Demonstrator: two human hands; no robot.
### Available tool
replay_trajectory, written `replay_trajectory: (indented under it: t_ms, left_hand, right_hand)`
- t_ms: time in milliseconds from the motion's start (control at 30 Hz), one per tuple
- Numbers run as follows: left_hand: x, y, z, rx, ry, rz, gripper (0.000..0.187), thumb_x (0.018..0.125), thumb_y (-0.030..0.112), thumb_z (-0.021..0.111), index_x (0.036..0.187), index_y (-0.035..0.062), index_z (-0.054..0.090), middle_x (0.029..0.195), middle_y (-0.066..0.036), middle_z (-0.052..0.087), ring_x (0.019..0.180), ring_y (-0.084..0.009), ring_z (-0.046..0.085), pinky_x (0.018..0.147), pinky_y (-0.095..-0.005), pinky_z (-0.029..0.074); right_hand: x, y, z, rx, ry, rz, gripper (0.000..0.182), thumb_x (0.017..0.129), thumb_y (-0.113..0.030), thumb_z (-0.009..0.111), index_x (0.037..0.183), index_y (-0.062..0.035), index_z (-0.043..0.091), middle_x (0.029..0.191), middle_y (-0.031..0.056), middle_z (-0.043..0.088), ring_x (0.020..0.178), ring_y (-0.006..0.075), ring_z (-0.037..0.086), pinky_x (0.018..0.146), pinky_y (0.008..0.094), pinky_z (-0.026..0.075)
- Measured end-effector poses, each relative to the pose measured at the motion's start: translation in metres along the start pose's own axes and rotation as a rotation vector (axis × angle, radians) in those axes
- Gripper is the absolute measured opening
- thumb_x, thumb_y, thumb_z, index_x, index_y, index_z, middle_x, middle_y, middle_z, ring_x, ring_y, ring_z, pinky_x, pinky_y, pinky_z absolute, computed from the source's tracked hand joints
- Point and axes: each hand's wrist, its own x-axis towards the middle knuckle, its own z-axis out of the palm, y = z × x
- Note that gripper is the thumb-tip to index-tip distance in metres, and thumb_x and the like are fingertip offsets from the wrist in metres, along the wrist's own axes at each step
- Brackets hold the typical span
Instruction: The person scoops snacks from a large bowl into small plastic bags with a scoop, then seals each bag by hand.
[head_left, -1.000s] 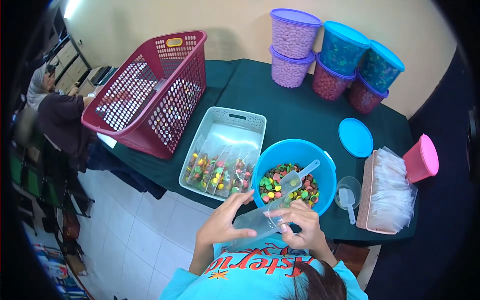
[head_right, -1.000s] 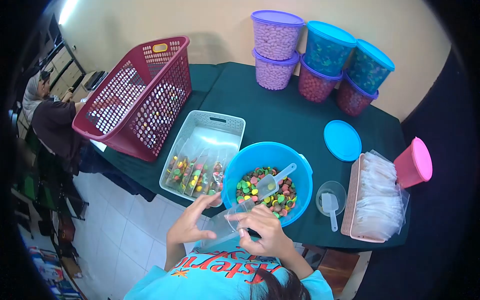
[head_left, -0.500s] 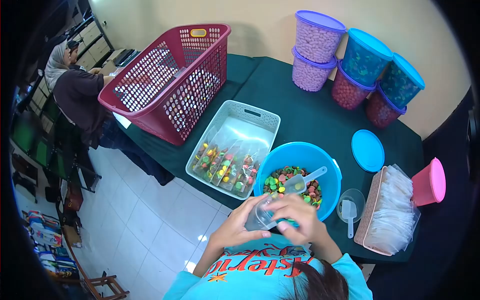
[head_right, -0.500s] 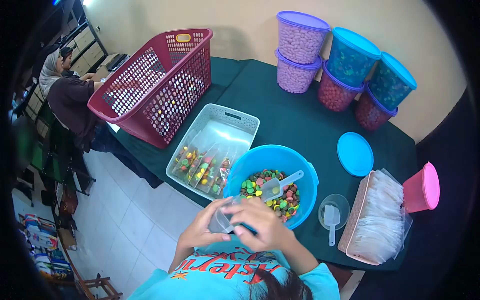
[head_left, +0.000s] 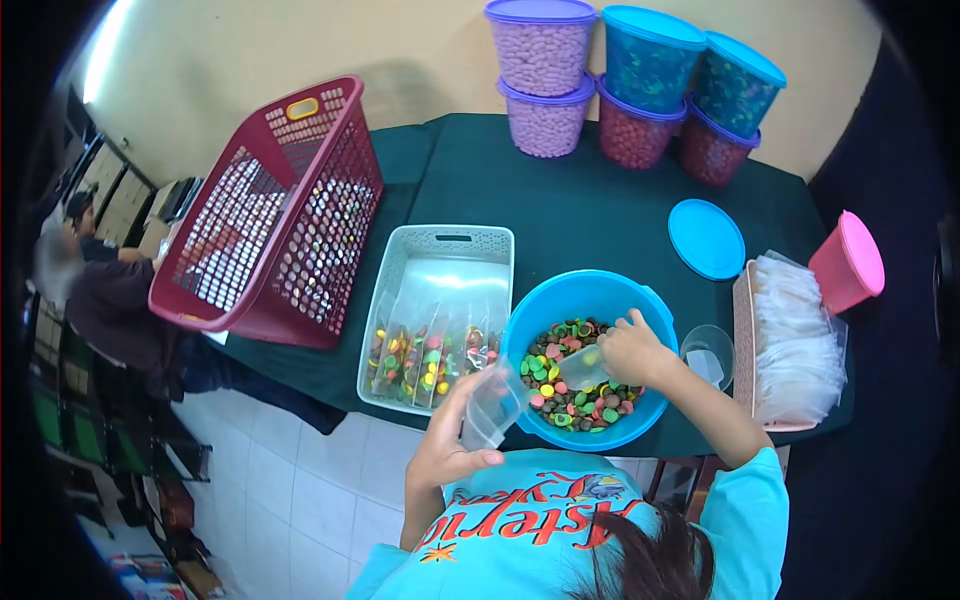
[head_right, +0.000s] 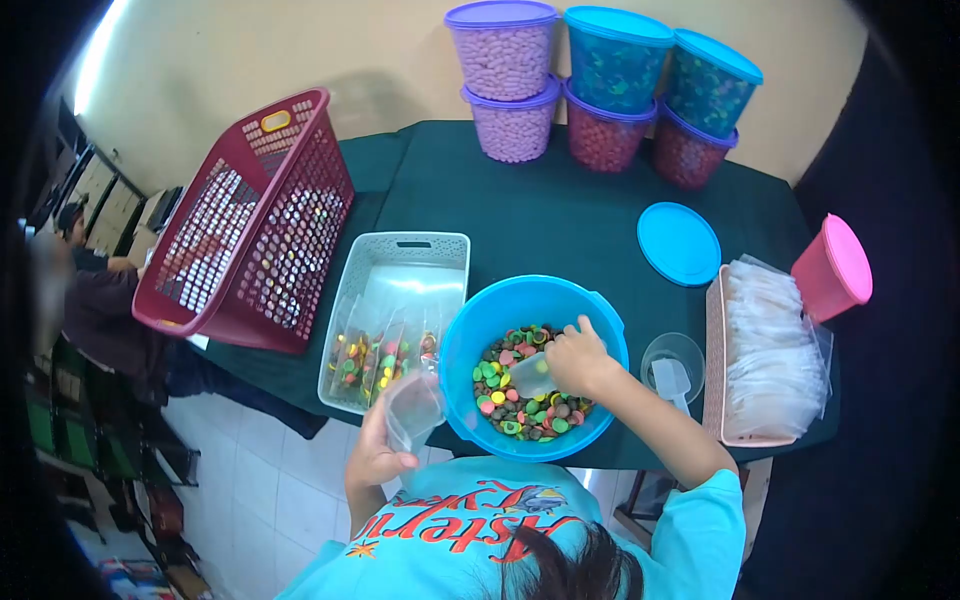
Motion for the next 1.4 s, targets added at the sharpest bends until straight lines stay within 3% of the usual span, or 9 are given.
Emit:
replay_trajectory:
  t_ms: [67,200,267,333,433,933,1067,1233,1400]
  left_hand:
    - [0.004,-0.010,-0.014,-0.115,0.078,0.058,0.095,0.059,0.041,0.077,0.129,-0.0016,0.030,0.126,-0.017,0.040,0.112,-0.0263,0.045,0.094,-0.0371,0.034]
    - [0.020,0.005,-0.036,-0.214,0.122,0.097,0.100,0.055,0.038,0.079,0.130,-0.0034,0.027,0.128,-0.018,0.040,0.115,-0.0268,0.043,0.097,-0.0379,0.033]
    - [0.032,0.010,-0.056,-0.227,0.011,0.043,0.099,0.056,0.038,0.078,0.129,-0.0041,0.027,0.127,-0.018,0.041,0.114,-0.0261,0.044,0.096,-0.0372,0.034]
    - [0.050,0.007,-0.073,0.091,-0.568,0.061,0.089,0.061,0.040,0.072,0.128,-0.0013,0.032,0.124,-0.018,0.042,0.112,-0.0292,0.045,0.094,-0.0371,0.035]
    - [0.067,0.005,-0.062,0.209,-0.708,0.040,0.088,0.062,0.042,0.070,0.129,0.0005,0.032,0.123,-0.018,0.042,0.110,-0.0307,0.046,0.091,-0.0376,0.036]
    - [0.093,-0.022,-0.076,-0.084,-0.741,0.073,0.085,0.063,0.035,0.072,0.129,0.0001,0.032,0.125,-0.018,0.040,0.112,-0.0313,0.044,0.092,-0.0370,0.037]
    - [0.093,-0.017,-0.076,-0.037,-0.719,0.040,0.086,0.061,0.035,0.074,0.128,0.0005,0.033,0.127,-0.016,0.040,0.113,-0.0302,0.043,0.091,-0.0367,0.039]
    - [0.087,-0.015,-0.071,-0.041,-0.677,0.006,0.088,0.060,0.036,0.076,0.127,-0.0021,0.033,0.126,-0.019,0.041,0.113,-0.0324,0.043,0.091,-0.0382,0.038]
    - [0.075,-0.010,-0.063,0.044,-0.629,0.036,0.089,0.060,0.037,0.076,0.126,-0.0052,0.033,0.125,-0.022,0.040,0.111,-0.0350,0.044,0.092,-0.0388,0.036]
  right_hand:
    - [0.000,-0.001,-0.003,0.007,-0.047,-0.001,0.022,0.069,-0.013,0.057,0.088,-0.0022,0.058,0.083,0.0115,0.060,0.084,0.0243,0.055,0.080,0.0366,0.034]
    - [0.009,-0.007,-0.012,-0.041,0.248,0.128,0.017,0.069,-0.012,0.059,0.083,-0.0044,0.054,0.077,0.0081,0.057,0.079,0.0223,0.056,0.071,0.0339,0.037]
    - [0.019,-0.011,-0.012,-0.139,0.315,0.194,0.019,0.064,-0.011,0.062,0.080,-0.0056,0.053,0.077,0.0082,0.057,0.076,0.0212,0.055,0.070,0.0339,0.036]
    - [0.026,-0.013,-0.011,-0.157,0.365,0.168,0.020,0.061,-0.010,0.063,0.078,-0.0061,0.052,0.074,0.0077,0.057,0.073,0.0203,0.054,0.069,0.0333,0.035]
    - [0.030,-0.012,-0.013,-0.183,0.313,0.202,0.011,0.066,-0.007,0.056,0.076,-0.0074,0.053,0.065,0.0047,0.056,0.070,0.0176,0.055,0.068,0.0300,0.035]
    - [0.046,-0.011,-0.007,0.106,0.309,0.012,0.024,0.064,-0.005,0.055,0.088,-0.0069,0.057,0.068,0.0033,0.060,0.072,0.0165,0.056,0.067,0.0297,0.036]
    - [0.042,-0.018,-0.009,0.211,0.118,-0.163,0.024,0.064,-0.011,0.061,0.088,-0.0089,0.061,0.071,0.0041,0.061,0.072,0.0170,0.056,0.067,0.0317,0.035]
    - [0.039,-0.013,-0.011,0.286,0.087,-0.224,0.019,0.064,-0.012,0.059,0.082,-0.0086,0.062,0.053,0.0058,0.056,0.061,0.0192,0.056,0.068,0.0328,0.033]
    - [0.031,0.001,-0.030,0.373,-0.181,-0.187,0.029,0.062,-0.007,0.061,0.091,-0.0084,0.063,0.063,0.0053,0.057,0.073,0.0196,0.055,0.076,0.0359,0.030]
